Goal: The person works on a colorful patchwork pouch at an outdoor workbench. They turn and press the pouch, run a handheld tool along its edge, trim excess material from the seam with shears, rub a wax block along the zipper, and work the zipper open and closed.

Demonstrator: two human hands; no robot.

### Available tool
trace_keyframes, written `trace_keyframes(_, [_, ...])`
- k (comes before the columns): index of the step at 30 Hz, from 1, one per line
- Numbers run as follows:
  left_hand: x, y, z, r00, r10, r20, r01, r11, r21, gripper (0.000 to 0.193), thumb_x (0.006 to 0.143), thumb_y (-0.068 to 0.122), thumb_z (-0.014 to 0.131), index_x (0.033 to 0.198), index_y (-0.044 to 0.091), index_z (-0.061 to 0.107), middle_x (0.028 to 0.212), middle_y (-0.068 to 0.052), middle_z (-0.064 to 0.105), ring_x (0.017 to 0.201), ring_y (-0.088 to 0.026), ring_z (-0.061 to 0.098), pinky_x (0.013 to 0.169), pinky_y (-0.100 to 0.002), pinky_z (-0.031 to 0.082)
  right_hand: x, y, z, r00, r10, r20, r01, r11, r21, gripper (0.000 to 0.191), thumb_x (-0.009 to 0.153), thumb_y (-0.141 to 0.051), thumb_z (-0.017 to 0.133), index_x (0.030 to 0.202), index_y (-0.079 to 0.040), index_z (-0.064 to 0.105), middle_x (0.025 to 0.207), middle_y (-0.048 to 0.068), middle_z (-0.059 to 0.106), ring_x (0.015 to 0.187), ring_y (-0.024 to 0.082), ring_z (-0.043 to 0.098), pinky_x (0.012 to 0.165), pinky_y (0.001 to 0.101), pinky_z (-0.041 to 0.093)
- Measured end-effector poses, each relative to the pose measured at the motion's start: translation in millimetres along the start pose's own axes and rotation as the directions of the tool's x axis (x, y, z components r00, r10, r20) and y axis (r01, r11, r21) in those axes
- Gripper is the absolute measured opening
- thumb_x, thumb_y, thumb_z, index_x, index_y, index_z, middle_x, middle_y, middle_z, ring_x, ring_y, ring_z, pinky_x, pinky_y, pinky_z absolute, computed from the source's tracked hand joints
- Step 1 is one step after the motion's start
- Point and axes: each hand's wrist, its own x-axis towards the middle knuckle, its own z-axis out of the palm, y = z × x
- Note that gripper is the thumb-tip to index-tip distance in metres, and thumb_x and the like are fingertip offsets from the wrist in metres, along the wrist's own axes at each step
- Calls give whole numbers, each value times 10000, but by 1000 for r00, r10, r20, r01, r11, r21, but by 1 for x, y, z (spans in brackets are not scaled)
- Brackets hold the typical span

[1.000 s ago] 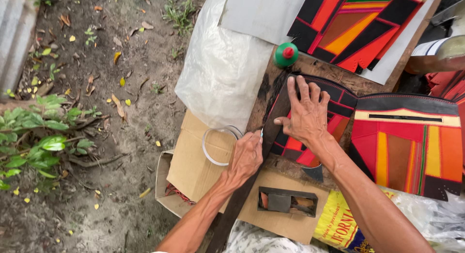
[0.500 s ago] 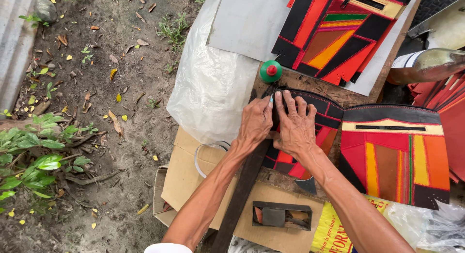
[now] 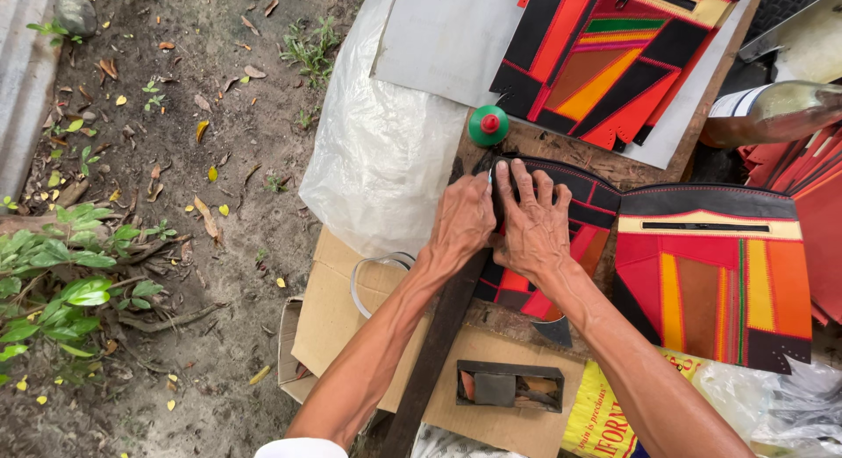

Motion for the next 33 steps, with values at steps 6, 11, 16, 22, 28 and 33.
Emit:
trace_keyframes(6, [-8, 1, -5, 1000, -6, -2, 6, 999, -36, 150, 958, 28, 525, 1024, -21, 651, 879, -270, 638, 824, -486, 624, 688, -532, 501, 0, -2, -1, 1000, -2, 17, 2, 1000, -18, 1266, 429, -281, 881, 1550, -60, 336, 1533, 172, 373, 1298, 383, 389, 1018, 565, 311])
trace_keyframes(11, [-54, 8, -24, 998, -61, 24, 62, 998, -3, 102, 958, 9, 535, 985, -29, 625, 846, -268, 597, 808, -483, 612, 661, -543, 469, 0, -7, -2, 999, -13, -40, 12, 1000, -27, 1201, 549, -409, 891, 1553, -31, 351, 1538, 188, 383, 1310, 391, 385, 1019, 574, 312])
trace_keyframes(16, [-102, 9, -42, 990, -119, 74, 120, 993, -5, 90, 951, 13, 549, 996, -18, 620, 824, -237, 596, 781, -456, 614, 636, -527, 463, 0, -12, -4, 1000, 10, 0, -10, 999, -39, 1222, 574, -525, 882, 1549, -18, 350, 1550, 184, 381, 1303, 386, 385, 998, 567, 314])
trace_keyframes(22, [-112, 13, -54, 985, -166, 46, 169, 984, -53, 126, 949, 19, 562, 1017, -12, 664, 827, -225, 623, 773, -424, 633, 650, -486, 487, -2, -13, -6, 1000, 0, -13, -1, 999, -41, 1214, 587, -539, 881, 1553, -8, 372, 1545, 179, 393, 1297, 377, 399, 1010, 567, 314])
trace_keyframes(28, [-34, 2, -25, 993, -68, -99, 49, 983, -177, 210, 988, 63, 562, 1145, -14, 678, 899, -240, 659, 843, -432, 651, 712, -470, 503, -3, -7, -2, 999, 0, -35, 0, 1000, -1, 1213, 548, -476, 899, 1544, -31, 367, 1541, 172, 396, 1297, 377, 398, 1024, 560, 313])
trace_keyframes(33, [-7, -3, -4, 996, -7, -93, -8, 988, -157, 208, 981, 76, 565, 1122, -20, 683, 920, -249, 671, 873, -443, 660, 754, -485, 520, -3, -2, 1, 999, -17, -29, 17, 1000, -22, 1228, 495, -383, 902, 1547, -45, 366, 1533, 175, 392, 1295, 367, 393, 1016, 550, 308])
